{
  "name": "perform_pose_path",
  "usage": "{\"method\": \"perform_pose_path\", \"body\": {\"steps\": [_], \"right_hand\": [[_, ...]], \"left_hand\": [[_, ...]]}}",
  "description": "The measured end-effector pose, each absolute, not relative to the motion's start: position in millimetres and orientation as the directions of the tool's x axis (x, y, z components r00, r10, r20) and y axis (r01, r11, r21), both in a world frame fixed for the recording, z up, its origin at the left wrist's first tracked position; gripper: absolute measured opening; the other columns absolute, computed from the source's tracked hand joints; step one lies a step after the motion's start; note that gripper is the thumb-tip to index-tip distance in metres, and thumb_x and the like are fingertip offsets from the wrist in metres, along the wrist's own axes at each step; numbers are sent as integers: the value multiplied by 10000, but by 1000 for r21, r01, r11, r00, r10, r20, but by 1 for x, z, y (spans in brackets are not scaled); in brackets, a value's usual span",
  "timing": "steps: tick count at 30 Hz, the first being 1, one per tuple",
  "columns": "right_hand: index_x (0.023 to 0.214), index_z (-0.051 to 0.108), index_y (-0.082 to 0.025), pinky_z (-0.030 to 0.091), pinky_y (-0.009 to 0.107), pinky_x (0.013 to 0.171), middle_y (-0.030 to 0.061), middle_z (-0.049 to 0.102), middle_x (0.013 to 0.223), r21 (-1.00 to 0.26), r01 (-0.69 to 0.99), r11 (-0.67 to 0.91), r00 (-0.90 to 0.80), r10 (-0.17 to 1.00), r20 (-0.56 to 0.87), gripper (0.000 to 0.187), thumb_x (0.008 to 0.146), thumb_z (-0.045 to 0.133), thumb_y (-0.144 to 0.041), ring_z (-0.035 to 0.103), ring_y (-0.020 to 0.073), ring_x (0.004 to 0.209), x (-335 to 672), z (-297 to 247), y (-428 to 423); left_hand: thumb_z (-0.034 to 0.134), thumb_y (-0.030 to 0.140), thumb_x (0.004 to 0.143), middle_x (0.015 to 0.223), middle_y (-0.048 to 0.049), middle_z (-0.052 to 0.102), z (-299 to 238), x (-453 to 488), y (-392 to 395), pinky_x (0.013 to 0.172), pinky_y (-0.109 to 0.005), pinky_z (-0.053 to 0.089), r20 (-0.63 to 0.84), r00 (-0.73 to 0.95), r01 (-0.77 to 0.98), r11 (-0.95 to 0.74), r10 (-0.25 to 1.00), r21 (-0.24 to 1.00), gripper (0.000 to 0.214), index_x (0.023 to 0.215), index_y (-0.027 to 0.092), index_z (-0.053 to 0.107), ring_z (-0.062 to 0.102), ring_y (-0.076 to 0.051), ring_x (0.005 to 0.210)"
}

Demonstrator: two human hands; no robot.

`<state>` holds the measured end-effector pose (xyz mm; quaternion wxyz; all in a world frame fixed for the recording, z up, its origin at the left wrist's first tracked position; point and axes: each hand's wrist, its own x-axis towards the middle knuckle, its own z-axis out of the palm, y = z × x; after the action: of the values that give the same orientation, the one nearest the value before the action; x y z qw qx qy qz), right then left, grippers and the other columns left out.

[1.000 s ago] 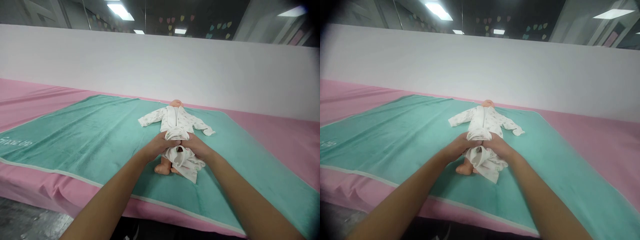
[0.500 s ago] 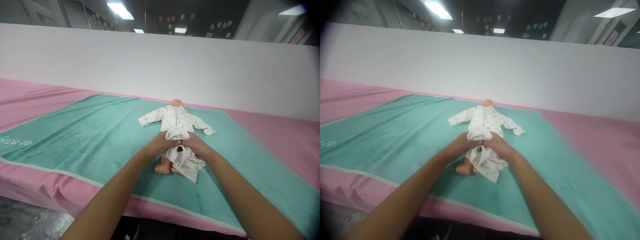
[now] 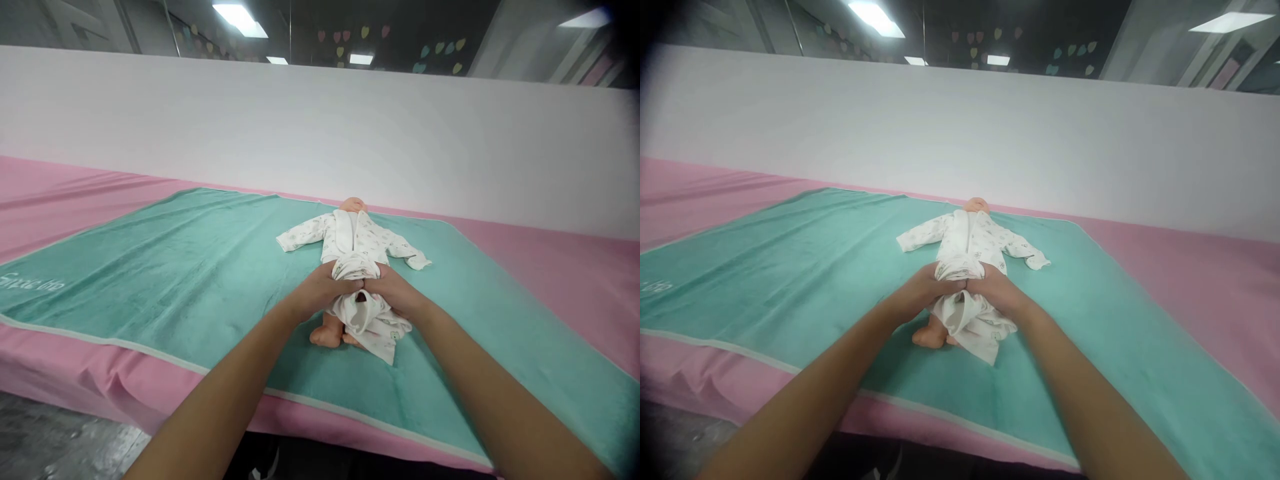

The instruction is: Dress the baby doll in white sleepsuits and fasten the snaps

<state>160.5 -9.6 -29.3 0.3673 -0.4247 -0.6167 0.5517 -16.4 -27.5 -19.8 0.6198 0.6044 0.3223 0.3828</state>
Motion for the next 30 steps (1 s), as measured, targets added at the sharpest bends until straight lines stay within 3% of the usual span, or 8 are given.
{"method": "perform_pose_path", "body": {"steps": [30], "right_hand": [[1049, 633, -203, 475, 293, 664, 21, 684, 888, -992, 123, 39, -368, 930, -9, 400, 654, 670, -246, 616, 207, 798, 160, -29, -10]], "left_hand": [[697, 379, 685, 965, -72, 650, -18, -17, -28, 724, -306, 435, 54, 500, -67, -23, 864, 997, 417, 1032, 162, 616, 580, -222, 883]]}}
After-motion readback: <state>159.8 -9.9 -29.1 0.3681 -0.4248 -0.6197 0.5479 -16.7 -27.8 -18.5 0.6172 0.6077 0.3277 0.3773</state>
